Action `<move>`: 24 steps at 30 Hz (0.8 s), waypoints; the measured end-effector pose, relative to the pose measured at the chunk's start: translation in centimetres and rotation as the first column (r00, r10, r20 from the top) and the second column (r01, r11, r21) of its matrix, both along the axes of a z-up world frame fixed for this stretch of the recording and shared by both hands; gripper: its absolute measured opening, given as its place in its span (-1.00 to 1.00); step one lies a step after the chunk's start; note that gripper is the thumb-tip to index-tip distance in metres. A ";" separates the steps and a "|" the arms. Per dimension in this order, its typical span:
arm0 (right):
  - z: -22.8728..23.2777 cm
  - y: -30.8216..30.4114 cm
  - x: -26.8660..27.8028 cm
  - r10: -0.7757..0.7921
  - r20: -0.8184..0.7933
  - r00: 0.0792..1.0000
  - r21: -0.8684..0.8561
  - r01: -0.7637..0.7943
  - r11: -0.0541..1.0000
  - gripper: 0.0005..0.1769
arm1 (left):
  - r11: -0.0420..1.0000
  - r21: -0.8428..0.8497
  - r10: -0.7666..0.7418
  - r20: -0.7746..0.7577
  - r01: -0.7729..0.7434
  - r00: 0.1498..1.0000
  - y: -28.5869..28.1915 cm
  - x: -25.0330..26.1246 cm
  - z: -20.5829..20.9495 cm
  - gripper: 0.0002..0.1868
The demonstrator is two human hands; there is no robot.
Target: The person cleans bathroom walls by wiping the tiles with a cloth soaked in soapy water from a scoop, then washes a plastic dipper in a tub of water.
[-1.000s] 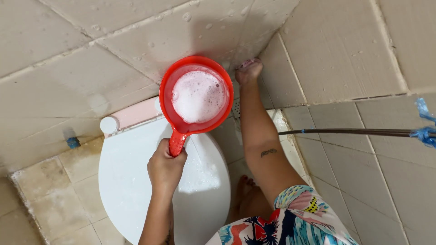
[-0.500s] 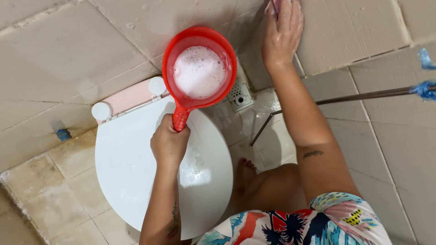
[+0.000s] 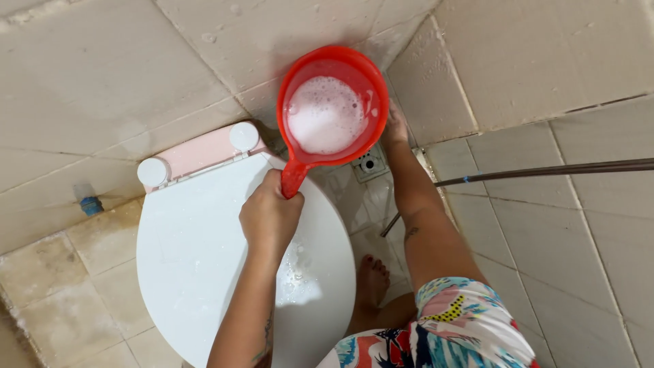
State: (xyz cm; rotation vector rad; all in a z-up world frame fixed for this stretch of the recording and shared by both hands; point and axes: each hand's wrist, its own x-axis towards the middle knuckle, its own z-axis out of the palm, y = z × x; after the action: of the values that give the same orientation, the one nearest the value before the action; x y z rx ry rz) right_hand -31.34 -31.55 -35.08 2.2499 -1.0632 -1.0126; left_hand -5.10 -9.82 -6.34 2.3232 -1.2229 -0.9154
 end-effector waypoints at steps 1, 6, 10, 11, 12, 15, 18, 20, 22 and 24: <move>0.1 0.0 0.2 -0.015 -0.015 1.000 0.020 0.015 1.000 -0.19 | 1.000 0.007 0.004 0.001 -0.004 1.000 0.0 0.1 -0.2 -0.88; 8.6 -0.7 -1.9 0.029 -0.084 0.996 -0.365 -0.058 0.929 -0.19 | 0.998 -0.065 -0.013 0.002 0.013 1.000 -0.9 -1.0 -1.8 -0.86; 11.1 -0.6 -1.6 0.056 0.038 0.998 -0.518 -0.028 0.855 -0.27 | 0.994 -0.105 -0.027 0.022 0.029 0.999 -1.2 -1.5 -2.4 -0.90; 10.3 -0.5 -0.6 0.048 0.035 0.998 -0.568 -0.020 0.823 -0.19 | 0.993 -0.117 -0.021 0.023 0.024 1.000 -1.2 -1.6 -2.5 -0.89; 8.8 0.2 0.5 0.009 0.023 1.000 -0.402 0.001 0.916 -0.13 | 0.992 -0.124 -0.015 0.025 0.018 1.000 -1.0 -1.7 -2.5 -0.87; 5.1 0.6 1.7 -0.035 0.056 0.998 -0.037 0.037 0.999 -0.14 | 0.999 -0.038 0.028 -0.005 -0.028 1.000 -0.4 -1.3 -2.2 -0.89; 5.2 -0.1 1.1 -0.002 0.006 1.000 -0.101 0.003 0.995 -0.16 | 0.999 -0.034 0.027 0.038 -0.026 0.999 -0.3 -1.1 -2.3 -0.90; 7.7 -1.2 0.4 -0.021 -0.095 0.995 -0.282 -0.006 0.959 -0.23 | 0.997 -0.079 0.016 0.046 -0.012 0.999 -0.1 -0.9 -2.7 -0.90; 11.8 -2.5 -1.2 0.072 0.095 0.993 -0.626 0.003 0.780 -0.30 | 0.992 -0.124 0.002 0.062 0.005 0.998 -0.1 -0.7 -3.1 -0.90; 15.0 -2.2 -2.9 0.147 0.211 0.966 -0.641 0.024 0.767 -0.33 | 0.975 -0.222 -0.006 0.045 0.016 0.999 -0.2 -0.5 -3.3 -0.90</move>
State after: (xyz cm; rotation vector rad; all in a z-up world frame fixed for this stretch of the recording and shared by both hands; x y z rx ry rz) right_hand -34.28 -33.70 -20.13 1.8340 -1.1992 -0.2499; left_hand -5.58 -9.99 -9.68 2.1715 -1.2862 -0.6944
